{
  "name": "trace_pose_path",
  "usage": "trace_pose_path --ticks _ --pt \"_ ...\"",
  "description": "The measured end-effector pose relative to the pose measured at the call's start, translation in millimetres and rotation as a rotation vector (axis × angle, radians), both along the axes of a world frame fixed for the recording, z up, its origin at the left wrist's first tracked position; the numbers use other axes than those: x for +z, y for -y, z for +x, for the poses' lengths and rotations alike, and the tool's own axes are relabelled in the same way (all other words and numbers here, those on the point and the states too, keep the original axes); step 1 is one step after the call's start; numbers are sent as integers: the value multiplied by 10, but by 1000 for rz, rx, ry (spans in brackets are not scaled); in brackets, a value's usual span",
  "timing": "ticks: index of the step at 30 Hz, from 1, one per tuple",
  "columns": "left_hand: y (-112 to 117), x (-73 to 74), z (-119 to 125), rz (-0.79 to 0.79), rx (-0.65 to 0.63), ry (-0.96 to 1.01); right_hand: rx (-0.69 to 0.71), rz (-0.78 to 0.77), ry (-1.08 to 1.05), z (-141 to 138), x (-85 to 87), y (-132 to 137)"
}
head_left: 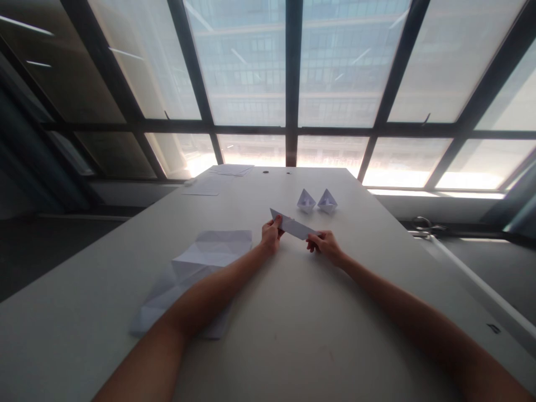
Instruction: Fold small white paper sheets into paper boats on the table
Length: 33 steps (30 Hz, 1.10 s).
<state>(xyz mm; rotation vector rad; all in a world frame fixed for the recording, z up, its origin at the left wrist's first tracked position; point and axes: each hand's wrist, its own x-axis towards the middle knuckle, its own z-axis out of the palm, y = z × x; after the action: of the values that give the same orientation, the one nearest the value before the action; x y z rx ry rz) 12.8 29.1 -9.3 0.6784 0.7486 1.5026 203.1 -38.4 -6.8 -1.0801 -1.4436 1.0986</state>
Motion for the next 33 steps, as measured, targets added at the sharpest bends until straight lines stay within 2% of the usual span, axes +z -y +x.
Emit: trace_pose_path --ticks 8,20,24,29,33 --pt "-33 -24 0 -53 76 7 -48 32 -83 -7 -29 -15" --pt "-43 -10 -28 -58 142 -2 -1 117 75 7 -20 33" --pt "-54 -15 -27 -62 144 -18 -42 127 41 23 -54 18" --pt "-55 -1 -46 -62 94 -57 -131 178 -44 78 -54 -29" --pt "35 19 -20 -2 -63 -158 -51 98 2 119 -5 -44"
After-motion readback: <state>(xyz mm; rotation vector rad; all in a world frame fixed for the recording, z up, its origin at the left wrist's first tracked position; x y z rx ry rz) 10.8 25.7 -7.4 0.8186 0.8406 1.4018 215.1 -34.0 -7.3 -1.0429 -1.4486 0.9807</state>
